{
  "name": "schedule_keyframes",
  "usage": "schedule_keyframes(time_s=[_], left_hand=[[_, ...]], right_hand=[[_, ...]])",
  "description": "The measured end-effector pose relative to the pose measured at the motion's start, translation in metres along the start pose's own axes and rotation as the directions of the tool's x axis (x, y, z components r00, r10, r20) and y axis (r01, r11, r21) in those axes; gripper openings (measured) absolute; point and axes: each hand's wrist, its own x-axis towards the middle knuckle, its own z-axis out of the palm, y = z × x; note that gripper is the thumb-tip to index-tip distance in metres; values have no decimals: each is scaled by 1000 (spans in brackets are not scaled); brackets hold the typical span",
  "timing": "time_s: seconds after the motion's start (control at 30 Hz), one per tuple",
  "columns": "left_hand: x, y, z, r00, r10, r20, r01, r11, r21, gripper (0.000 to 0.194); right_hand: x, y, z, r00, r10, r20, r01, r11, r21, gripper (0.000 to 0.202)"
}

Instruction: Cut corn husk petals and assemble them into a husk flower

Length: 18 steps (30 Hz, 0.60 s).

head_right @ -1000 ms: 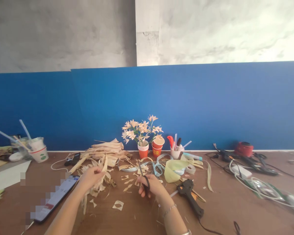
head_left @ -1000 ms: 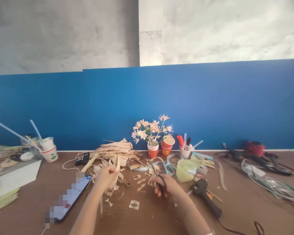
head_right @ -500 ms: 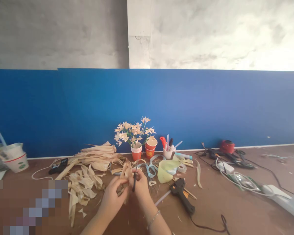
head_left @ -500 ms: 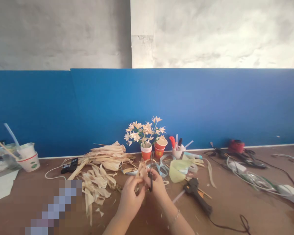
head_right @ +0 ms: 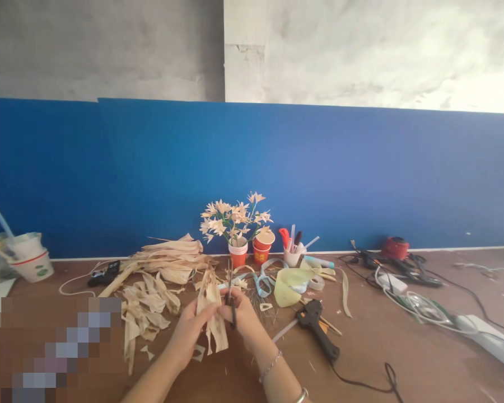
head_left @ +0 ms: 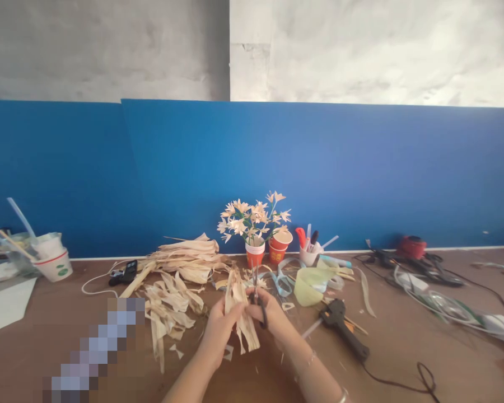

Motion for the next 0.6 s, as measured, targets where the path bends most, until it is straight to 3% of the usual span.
schedule_keyframes(time_s=[0.07, 0.17, 0.27, 0.4, 0.6], left_hand=[[2, -2, -2, 995, 24, -92, -25, 1000, -7, 42], [7, -6, -3, 973, 31, -229, -33, 999, -3, 35], [9, -6, -3, 965, 43, -258, -33, 999, 42, 30], [7, -3, -4, 982, 11, -189, -8, 1000, 19, 33], [2, 5, -5, 998, -38, -40, 35, 997, -70, 34]], right_hand=[[0, 2, 3, 999, -18, 43, 19, 999, -31, 39], [3, 7, 5, 998, -62, 1, 62, 994, -91, 41], [5, 10, 6, 993, -106, -44, 101, 989, -108, 36], [5, 6, 4, 995, -82, -50, 76, 991, -108, 29], [3, -1, 5, 998, -51, -36, 48, 996, -73, 35]])
